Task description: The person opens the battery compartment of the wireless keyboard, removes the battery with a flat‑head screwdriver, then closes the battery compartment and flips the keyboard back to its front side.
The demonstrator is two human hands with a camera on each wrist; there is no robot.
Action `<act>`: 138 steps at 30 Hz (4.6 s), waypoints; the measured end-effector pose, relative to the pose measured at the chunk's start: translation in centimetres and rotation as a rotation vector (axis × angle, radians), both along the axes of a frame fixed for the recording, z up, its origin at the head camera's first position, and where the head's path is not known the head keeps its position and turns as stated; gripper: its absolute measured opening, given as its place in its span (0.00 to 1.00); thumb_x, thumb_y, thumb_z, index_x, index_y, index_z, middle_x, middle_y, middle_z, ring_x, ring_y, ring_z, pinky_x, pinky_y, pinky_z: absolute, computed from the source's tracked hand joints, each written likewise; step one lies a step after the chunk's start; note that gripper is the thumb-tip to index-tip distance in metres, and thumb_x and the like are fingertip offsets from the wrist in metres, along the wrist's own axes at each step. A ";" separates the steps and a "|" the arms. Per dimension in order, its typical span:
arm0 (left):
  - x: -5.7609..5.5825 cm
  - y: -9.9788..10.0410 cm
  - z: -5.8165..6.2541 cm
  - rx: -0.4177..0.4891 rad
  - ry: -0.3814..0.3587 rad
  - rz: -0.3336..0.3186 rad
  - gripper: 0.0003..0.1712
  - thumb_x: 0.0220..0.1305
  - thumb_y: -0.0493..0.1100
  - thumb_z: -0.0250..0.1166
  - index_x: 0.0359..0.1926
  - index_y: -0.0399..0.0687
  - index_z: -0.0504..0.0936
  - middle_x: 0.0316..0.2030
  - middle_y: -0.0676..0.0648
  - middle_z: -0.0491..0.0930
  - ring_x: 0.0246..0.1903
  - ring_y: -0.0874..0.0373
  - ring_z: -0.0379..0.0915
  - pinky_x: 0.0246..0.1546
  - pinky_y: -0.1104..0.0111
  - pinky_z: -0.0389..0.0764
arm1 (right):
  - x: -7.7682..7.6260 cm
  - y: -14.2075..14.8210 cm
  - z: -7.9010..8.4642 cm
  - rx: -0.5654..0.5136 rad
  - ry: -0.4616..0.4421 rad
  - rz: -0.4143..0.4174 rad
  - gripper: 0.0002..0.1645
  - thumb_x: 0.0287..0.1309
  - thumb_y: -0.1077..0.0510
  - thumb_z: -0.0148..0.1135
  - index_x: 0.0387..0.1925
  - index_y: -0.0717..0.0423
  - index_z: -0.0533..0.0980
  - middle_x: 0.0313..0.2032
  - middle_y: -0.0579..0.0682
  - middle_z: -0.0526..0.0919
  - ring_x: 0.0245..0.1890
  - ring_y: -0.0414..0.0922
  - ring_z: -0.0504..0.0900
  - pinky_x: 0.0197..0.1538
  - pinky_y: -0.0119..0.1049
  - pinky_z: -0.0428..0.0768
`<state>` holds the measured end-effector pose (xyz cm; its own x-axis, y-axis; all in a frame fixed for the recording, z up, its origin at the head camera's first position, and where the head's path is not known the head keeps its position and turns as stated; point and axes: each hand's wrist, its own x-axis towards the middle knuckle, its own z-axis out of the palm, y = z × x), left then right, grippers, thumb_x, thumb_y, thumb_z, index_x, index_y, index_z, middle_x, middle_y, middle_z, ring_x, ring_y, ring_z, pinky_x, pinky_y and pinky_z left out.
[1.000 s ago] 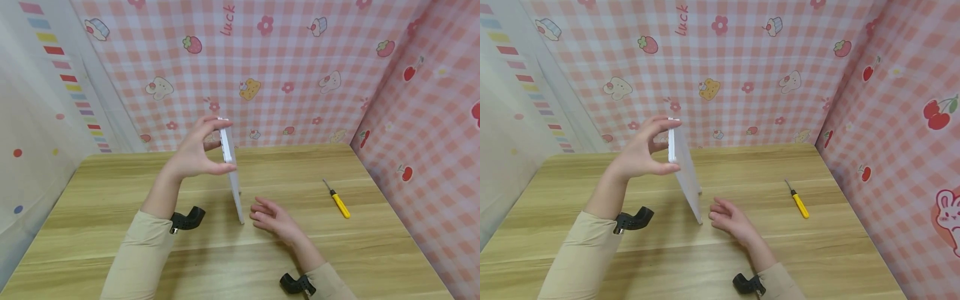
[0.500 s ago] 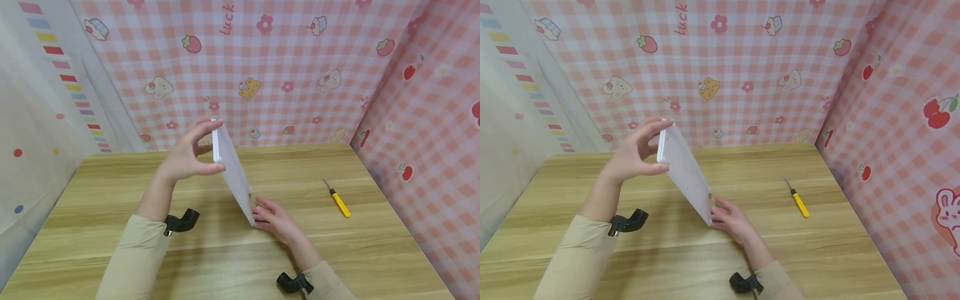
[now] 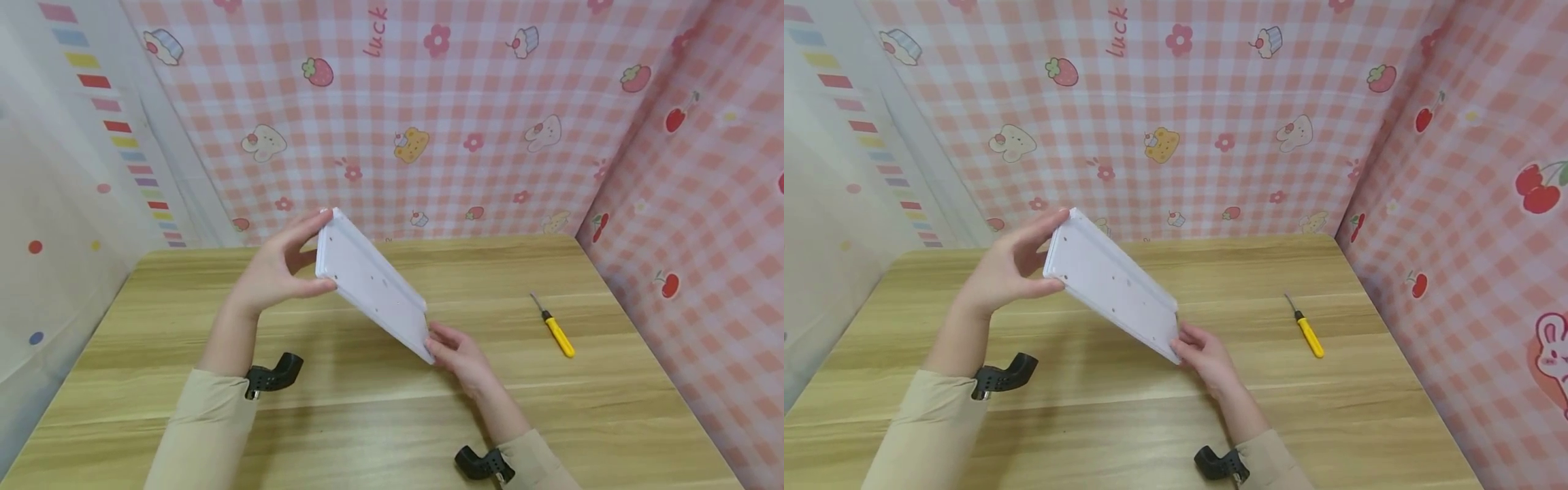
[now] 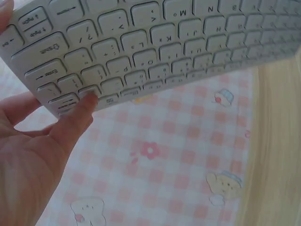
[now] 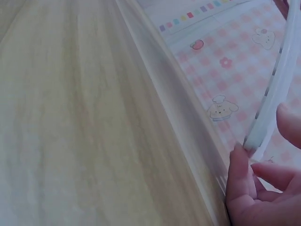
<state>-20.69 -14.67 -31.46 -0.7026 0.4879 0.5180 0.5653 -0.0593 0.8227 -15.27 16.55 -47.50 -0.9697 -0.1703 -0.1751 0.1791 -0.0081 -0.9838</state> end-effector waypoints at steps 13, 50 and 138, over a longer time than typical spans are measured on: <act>0.6 -3.6 -2.7 -0.147 -0.124 0.009 0.53 0.45 0.17 0.70 0.71 0.22 0.52 0.71 0.26 0.53 0.67 0.47 0.60 0.61 0.71 0.69 | -0.5 1.3 0.3 0.121 0.017 -0.094 0.30 0.59 0.68 0.67 0.62 0.73 0.70 0.46 0.59 0.80 0.35 0.41 0.76 0.30 0.29 0.75; 4.3 -6.4 -13.8 -0.419 -0.265 0.250 0.58 0.48 0.32 0.78 0.73 0.26 0.51 0.73 0.27 0.49 0.48 0.47 0.71 0.46 0.70 0.78 | -0.9 2.6 0.2 0.372 0.114 -0.112 0.37 0.54 0.66 0.72 0.65 0.67 0.69 0.49 0.61 0.78 0.41 0.48 0.73 0.33 0.29 0.74; 4.1 -6.1 -14.1 -0.673 -0.214 0.337 0.54 0.57 0.46 0.75 0.72 0.24 0.53 0.66 0.26 0.63 0.62 0.33 0.63 0.62 0.46 0.67 | -1.4 3.4 -0.2 0.503 0.251 0.007 0.28 0.58 0.65 0.69 0.60 0.67 0.75 0.50 0.61 0.77 0.45 0.51 0.77 0.49 0.39 0.76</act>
